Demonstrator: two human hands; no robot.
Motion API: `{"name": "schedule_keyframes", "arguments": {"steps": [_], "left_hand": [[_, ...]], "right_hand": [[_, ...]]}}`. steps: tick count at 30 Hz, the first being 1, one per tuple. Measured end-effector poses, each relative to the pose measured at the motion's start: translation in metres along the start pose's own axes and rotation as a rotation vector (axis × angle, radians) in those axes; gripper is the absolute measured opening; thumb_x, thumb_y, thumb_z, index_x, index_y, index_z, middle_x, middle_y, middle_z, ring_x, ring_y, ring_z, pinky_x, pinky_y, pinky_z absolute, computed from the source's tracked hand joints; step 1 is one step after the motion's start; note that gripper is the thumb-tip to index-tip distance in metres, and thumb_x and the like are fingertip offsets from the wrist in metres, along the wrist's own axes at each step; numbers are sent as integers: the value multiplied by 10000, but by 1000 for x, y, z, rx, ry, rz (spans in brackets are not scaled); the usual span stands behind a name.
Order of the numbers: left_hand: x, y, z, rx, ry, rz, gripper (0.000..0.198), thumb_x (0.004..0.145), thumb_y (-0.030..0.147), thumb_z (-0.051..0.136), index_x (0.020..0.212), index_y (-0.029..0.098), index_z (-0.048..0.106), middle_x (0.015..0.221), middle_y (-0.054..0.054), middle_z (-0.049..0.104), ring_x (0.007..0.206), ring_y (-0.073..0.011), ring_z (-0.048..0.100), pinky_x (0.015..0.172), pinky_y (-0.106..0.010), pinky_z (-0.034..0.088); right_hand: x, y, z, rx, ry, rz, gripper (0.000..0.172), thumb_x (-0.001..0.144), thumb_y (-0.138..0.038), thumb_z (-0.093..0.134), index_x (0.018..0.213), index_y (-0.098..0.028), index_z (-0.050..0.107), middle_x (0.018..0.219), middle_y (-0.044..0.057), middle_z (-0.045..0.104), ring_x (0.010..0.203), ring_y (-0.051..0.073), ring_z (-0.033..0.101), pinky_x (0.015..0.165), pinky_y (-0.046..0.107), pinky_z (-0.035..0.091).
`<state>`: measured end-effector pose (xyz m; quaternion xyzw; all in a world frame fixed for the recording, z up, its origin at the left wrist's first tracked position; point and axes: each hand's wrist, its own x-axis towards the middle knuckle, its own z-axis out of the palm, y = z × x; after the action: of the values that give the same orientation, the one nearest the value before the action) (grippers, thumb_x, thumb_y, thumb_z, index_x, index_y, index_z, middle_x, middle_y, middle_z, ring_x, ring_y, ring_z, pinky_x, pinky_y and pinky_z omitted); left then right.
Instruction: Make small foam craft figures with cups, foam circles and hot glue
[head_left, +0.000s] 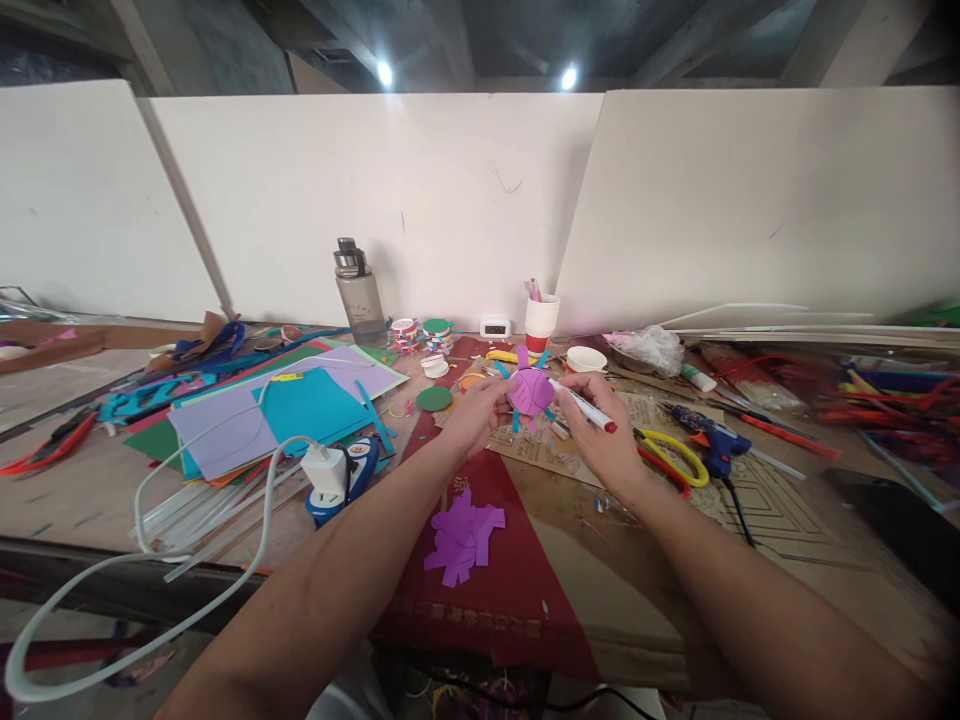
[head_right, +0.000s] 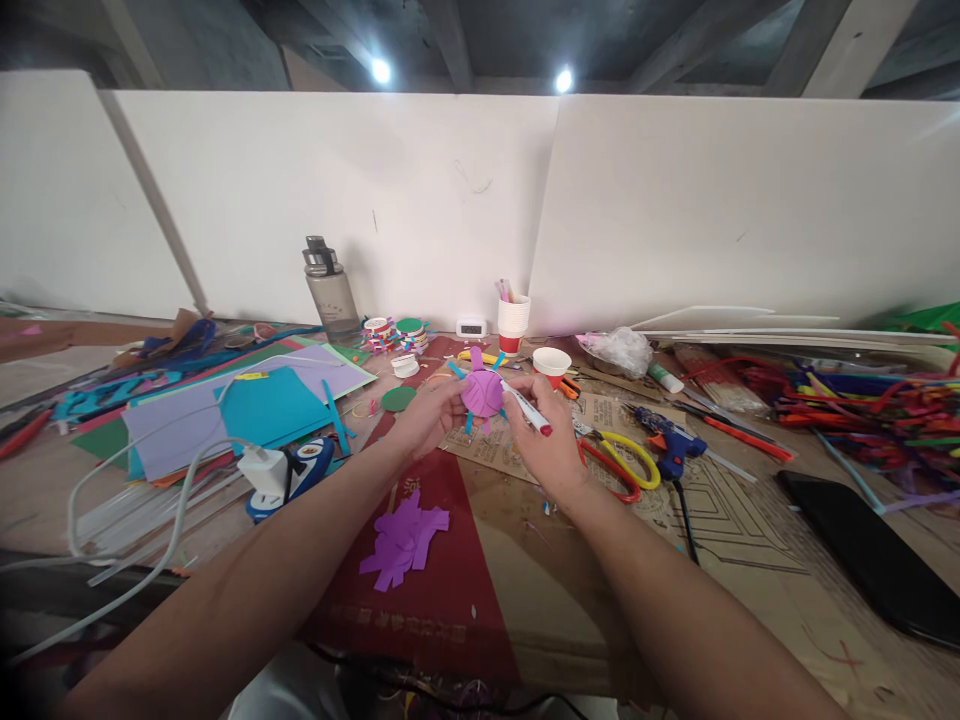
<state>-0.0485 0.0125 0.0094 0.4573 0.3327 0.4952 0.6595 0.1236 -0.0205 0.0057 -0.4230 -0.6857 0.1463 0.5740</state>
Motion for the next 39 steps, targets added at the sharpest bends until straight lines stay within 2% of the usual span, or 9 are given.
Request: {"name": "schedule_keyframes", "arguments": {"steps": [7, 13, 21, 33, 39], "left_hand": [[-1, 0, 2, 18, 0, 16, 382, 674, 448, 768, 793, 153, 557, 706, -51, 658, 596, -150, 640, 611, -287, 518], [-3, 1, 3, -4, -10, 31, 397, 663, 459, 783, 774, 147, 565, 689, -48, 656, 601, -149, 637, 607, -281, 513], [-3, 5, 4, -52, 10, 22, 417, 619, 458, 814, 726, 159, 544, 666, -45, 657, 608, -161, 649, 586, -282, 515], [-1, 2, 4, -78, 22, 28, 381, 633, 423, 812, 752, 138, 588, 718, -72, 672, 765, -206, 682, 707, -330, 539], [0, 2, 2, -102, 37, 31, 380, 660, 411, 798, 696, 163, 512, 689, -51, 646, 762, -189, 671, 749, -348, 547]], "right_hand": [[-1, 1, 0, -24, -7, -3, 119, 907, -332, 579, 937, -217, 588, 803, 10, 658, 697, 155, 591, 657, 290, 457], [-4, -1, 3, -31, -97, -24, 103, 916, -320, 559, 900, -221, 586, 833, 14, 653, 694, 150, 583, 650, 287, 456], [-1, -4, -2, -28, -9, 9, 127, 898, -341, 579, 903, -215, 591, 775, 8, 650, 677, 155, 586, 644, 291, 453], [-5, -4, 3, -68, -102, -15, 143, 917, -367, 543, 894, -232, 583, 804, 15, 643, 689, 161, 579, 654, 299, 464], [-3, 1, 0, -46, -22, 25, 158, 900, -372, 574, 921, -216, 594, 801, 14, 646, 695, 160, 580, 670, 307, 461]]}}
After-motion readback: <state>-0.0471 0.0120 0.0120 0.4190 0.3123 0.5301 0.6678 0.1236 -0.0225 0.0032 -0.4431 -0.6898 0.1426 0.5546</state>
